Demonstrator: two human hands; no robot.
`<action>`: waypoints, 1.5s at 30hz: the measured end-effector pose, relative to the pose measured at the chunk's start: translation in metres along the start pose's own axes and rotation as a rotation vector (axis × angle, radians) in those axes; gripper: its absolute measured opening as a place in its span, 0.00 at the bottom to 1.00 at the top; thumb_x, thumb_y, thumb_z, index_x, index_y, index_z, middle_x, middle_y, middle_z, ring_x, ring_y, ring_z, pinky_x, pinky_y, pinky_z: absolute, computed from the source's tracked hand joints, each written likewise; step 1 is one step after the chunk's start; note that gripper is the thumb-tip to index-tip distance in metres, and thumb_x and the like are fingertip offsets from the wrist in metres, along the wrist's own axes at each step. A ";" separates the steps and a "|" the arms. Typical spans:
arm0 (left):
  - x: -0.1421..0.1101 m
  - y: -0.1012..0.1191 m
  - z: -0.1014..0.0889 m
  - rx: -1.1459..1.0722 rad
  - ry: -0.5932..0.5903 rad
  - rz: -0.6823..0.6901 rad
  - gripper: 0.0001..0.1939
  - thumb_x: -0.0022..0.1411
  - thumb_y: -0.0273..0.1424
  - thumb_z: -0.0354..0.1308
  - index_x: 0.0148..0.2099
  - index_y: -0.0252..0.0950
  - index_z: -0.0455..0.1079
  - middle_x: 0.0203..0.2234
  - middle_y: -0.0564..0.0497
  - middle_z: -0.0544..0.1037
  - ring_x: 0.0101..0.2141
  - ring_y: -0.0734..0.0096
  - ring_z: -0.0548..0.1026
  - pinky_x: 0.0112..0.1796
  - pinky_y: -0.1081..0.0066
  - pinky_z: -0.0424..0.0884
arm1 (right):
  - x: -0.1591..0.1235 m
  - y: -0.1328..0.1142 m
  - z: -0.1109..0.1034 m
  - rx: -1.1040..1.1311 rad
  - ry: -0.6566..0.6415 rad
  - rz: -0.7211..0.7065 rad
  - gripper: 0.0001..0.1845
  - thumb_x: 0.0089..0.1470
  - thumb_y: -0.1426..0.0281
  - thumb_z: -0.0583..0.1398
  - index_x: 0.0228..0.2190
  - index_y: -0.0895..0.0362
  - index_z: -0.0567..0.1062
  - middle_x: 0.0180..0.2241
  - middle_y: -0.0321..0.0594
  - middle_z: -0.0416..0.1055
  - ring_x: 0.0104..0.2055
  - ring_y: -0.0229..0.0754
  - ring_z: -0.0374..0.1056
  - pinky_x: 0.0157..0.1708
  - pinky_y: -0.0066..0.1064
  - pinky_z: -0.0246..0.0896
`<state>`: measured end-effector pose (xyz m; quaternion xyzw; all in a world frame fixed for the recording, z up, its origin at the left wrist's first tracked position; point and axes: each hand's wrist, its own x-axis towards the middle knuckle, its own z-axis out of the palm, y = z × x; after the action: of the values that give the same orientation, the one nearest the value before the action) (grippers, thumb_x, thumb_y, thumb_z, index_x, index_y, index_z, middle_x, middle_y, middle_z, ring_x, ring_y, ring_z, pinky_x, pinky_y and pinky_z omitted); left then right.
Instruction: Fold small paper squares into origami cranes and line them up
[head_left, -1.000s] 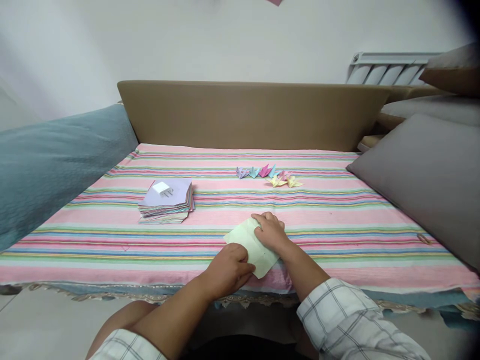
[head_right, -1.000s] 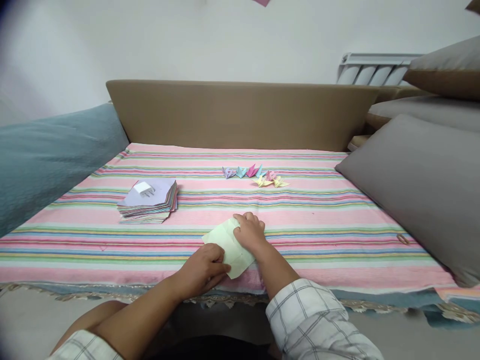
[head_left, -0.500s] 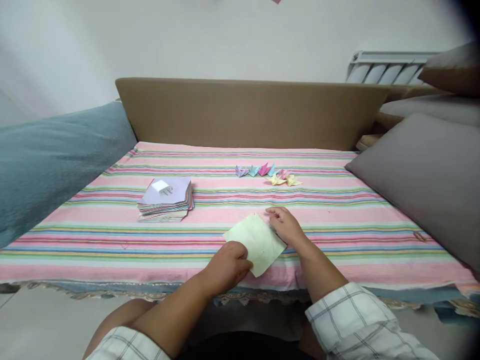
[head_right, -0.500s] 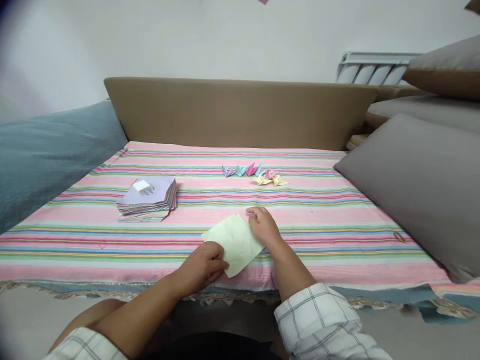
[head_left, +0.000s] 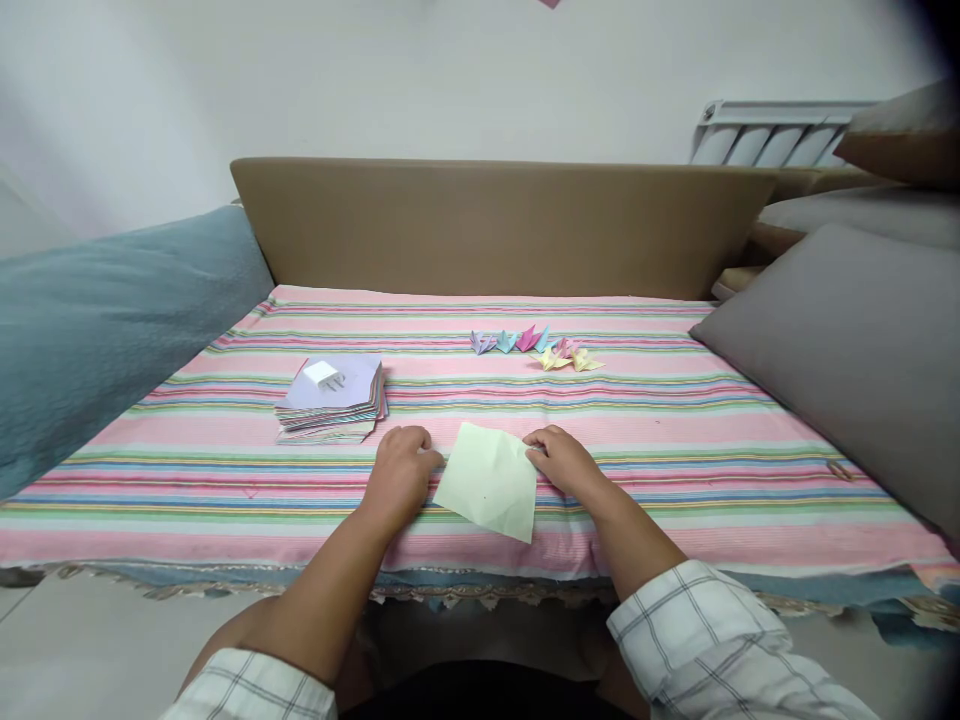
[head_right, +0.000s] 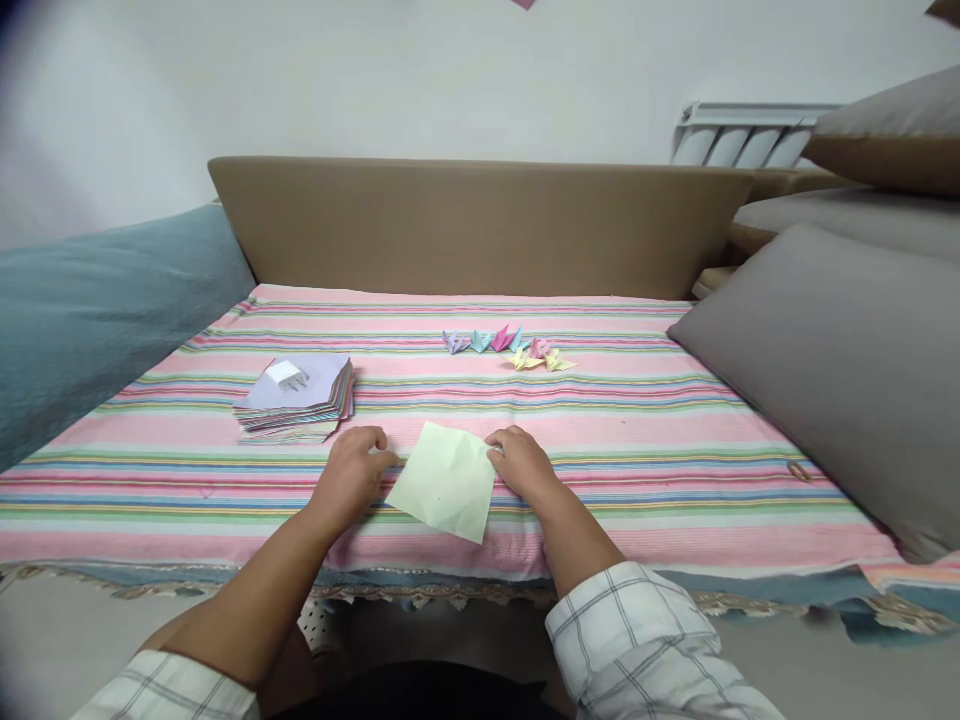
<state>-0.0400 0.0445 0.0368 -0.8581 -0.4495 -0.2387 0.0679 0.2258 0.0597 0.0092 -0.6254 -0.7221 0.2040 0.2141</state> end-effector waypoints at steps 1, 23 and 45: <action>0.001 0.005 -0.002 0.017 0.048 -0.006 0.11 0.55 0.24 0.49 0.31 0.37 0.73 0.31 0.47 0.68 0.36 0.62 0.63 0.38 0.63 0.60 | 0.000 0.000 0.000 0.003 0.009 -0.004 0.13 0.50 0.72 0.55 0.38 0.56 0.75 0.40 0.42 0.70 0.44 0.42 0.64 0.43 0.31 0.57; 0.004 0.035 0.005 -0.005 -0.395 0.104 0.11 0.52 0.22 0.50 0.31 0.39 0.74 0.27 0.50 0.64 0.32 0.67 0.61 0.31 0.70 0.55 | -0.013 -0.002 -0.006 0.437 -0.054 0.121 0.04 0.43 0.68 0.57 0.25 0.56 0.69 0.17 0.29 0.64 0.18 0.33 0.57 0.18 0.24 0.49; 0.003 0.023 0.008 -0.189 -0.397 0.053 0.16 0.50 0.21 0.49 0.35 0.42 0.75 0.31 0.50 0.67 0.34 0.67 0.66 0.32 0.71 0.61 | -0.016 -0.010 0.008 1.061 0.037 0.204 0.16 0.33 0.68 0.64 0.27 0.56 0.65 0.22 0.28 0.63 0.23 0.32 0.60 0.24 0.26 0.58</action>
<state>-0.0177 0.0356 0.0333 -0.9022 -0.4071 -0.1044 -0.0965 0.2150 0.0424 0.0074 -0.5017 -0.4515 0.5496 0.4923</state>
